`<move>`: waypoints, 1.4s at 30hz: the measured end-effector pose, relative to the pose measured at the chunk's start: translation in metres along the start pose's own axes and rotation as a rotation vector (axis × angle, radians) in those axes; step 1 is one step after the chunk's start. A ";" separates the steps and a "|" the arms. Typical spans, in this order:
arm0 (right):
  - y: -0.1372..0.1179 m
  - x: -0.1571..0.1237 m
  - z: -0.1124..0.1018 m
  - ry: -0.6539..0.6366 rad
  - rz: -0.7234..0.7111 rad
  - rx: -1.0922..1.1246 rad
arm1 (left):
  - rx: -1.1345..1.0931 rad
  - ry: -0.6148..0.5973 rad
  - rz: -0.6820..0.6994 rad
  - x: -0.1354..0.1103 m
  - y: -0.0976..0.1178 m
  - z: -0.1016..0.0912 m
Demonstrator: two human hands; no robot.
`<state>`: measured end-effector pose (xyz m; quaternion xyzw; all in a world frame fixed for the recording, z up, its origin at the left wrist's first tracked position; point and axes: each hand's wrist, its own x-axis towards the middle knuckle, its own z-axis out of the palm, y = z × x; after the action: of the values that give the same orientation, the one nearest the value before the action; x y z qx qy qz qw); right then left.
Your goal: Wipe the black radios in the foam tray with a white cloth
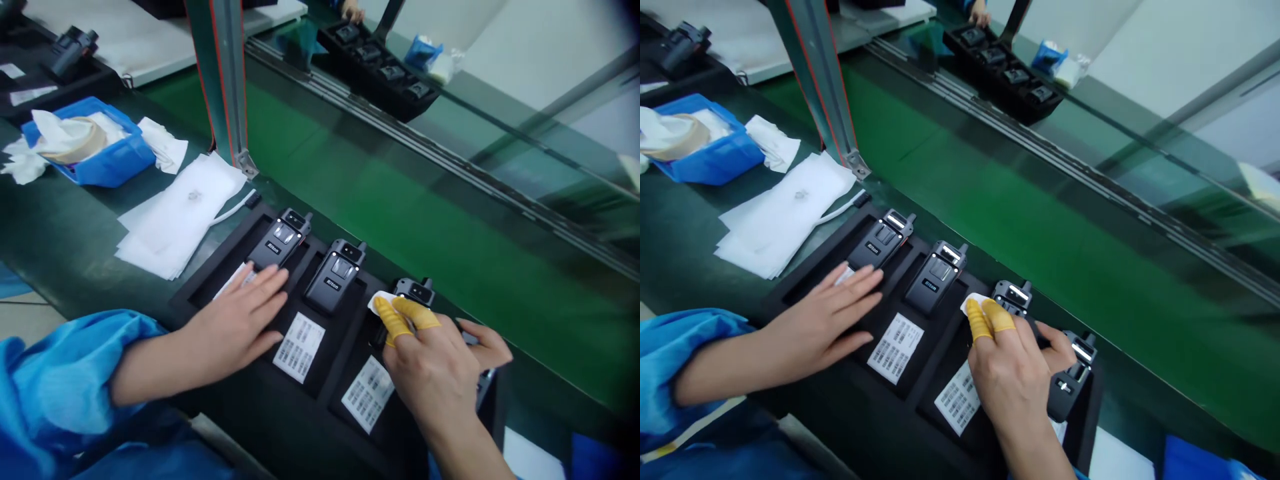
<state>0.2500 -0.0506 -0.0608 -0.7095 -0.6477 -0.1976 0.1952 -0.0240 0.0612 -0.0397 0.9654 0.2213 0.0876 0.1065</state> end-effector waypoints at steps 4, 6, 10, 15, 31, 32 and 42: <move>-0.012 0.026 0.000 0.006 -0.138 -0.053 | 0.075 0.028 -0.151 -0.011 -0.015 0.003; -0.029 0.044 0.004 0.022 -0.199 -0.061 | 0.058 0.011 -0.158 -0.013 -0.014 0.007; -0.058 0.077 0.019 0.049 -0.324 -0.104 | 0.019 0.019 -0.167 -0.013 -0.010 0.011; -0.080 0.110 0.051 0.025 -0.460 -0.079 | -0.080 -0.008 -0.098 -0.015 -0.014 0.007; -0.087 0.125 0.067 -0.028 -0.533 0.016 | -0.091 0.042 -0.112 -0.014 -0.017 0.006; -0.087 0.127 0.068 -0.029 -0.525 0.006 | -0.085 0.047 -0.108 -0.014 -0.017 0.005; -0.089 0.124 0.061 0.024 -0.536 -0.025 | -0.129 0.004 -0.088 -0.012 -0.020 -0.003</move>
<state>0.1735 0.0942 -0.0445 -0.5126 -0.8075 -0.2588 0.1348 -0.0433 0.0736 -0.0433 0.9457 0.2579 0.0985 0.1716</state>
